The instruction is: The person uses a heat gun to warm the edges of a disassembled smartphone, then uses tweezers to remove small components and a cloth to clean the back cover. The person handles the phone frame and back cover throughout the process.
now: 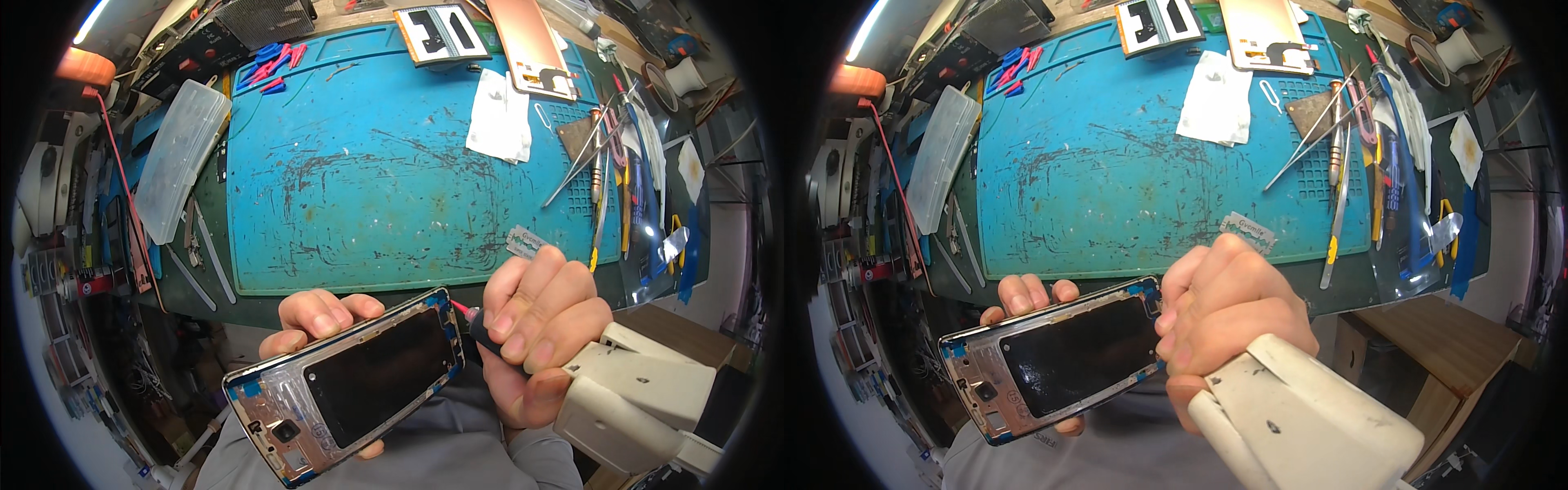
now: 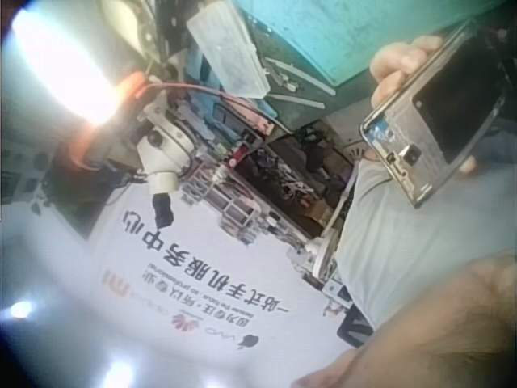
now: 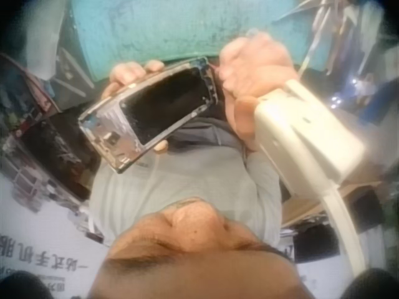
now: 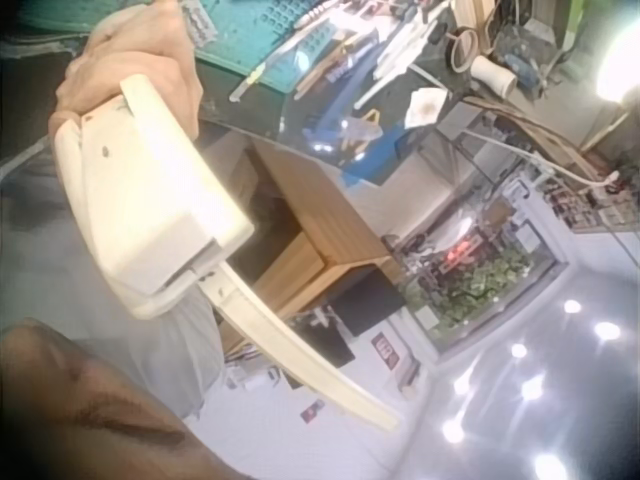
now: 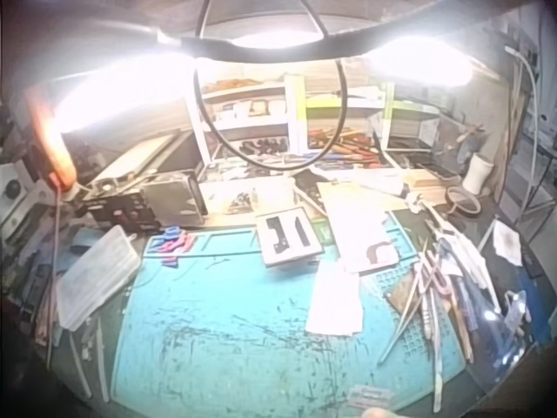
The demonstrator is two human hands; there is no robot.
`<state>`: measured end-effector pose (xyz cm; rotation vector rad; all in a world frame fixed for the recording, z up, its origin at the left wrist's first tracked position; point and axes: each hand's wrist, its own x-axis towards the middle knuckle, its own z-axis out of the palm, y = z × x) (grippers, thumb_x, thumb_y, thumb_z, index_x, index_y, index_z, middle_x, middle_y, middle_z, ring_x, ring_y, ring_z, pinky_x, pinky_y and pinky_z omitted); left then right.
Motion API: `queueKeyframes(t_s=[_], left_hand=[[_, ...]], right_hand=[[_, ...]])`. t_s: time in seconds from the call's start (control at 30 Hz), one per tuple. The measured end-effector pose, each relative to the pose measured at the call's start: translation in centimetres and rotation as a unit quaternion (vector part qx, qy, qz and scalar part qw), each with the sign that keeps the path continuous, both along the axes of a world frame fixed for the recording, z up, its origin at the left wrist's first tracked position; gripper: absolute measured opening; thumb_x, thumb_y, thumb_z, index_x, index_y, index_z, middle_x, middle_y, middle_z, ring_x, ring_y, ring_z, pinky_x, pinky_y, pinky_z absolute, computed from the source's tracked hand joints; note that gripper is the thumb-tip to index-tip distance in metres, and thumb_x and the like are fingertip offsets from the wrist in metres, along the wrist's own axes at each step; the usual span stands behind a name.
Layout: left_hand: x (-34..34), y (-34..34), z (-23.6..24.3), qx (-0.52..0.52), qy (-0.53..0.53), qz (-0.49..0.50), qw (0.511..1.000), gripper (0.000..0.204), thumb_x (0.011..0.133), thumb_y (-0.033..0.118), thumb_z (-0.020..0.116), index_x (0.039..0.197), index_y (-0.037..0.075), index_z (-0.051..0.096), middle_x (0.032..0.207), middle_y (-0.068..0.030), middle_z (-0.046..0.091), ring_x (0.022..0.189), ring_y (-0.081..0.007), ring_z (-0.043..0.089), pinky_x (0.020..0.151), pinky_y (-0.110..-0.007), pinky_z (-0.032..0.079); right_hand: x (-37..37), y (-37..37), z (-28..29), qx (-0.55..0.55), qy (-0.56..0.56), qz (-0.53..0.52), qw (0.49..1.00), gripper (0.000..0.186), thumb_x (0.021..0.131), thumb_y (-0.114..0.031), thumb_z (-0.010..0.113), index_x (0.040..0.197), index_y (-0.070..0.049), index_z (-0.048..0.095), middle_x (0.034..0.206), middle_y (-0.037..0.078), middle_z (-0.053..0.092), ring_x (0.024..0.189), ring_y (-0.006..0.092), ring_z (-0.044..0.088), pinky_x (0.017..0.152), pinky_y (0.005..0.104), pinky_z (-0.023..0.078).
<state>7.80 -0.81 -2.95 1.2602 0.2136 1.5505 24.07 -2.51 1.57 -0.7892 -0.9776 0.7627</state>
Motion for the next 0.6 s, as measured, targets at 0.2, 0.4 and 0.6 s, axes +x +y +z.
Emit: queueKeyframes(t_s=[0.2,0.4,0.6], left_hand=[[0.06,-0.09,-0.41,-0.003,-0.010,0.005,1.000,0.111,0.058,0.028,0.099,0.148,0.011,0.036,0.129,-0.0123,0.042,0.121,-0.0254,0.046,0.106,-0.048,0.047],[0.01,-0.01,-0.74,-0.010,-0.021,0.012,1.000,0.110,0.058,0.027,0.099,0.147,0.012,0.036,0.128,-0.0126,0.043,0.121,-0.0257,0.048,0.105,-0.049,0.049],[0.21,-0.28,-0.75,-0.009,-0.033,0.021,0.999,0.110,0.059,0.028,0.099,0.147,0.012,0.036,0.128,-0.0127,0.043,0.121,-0.0257,0.048,0.105,-0.049,0.049]], right_hand=[[0.10,-0.17,-0.10,0.005,-0.002,0.011,1.000,0.032,0.092,-0.038,0.071,0.083,-0.017,0.049,0.081,-0.002,0.050,0.075,0.0104,0.048,0.062,0.0226,0.040],[0.13,-0.40,0.35,-0.010,-0.003,0.010,1.000,0.033,0.093,-0.039,0.071,0.083,-0.016,0.050,0.081,-0.001,0.050,0.075,0.0109,0.048,0.062,0.0231,0.041],[0.18,-0.55,0.18,-0.007,-0.008,0.011,1.000,0.032,0.093,-0.039,0.070,0.084,-0.016,0.050,0.081,-0.001,0.050,0.075,0.0110,0.048,0.062,0.0236,0.041]])
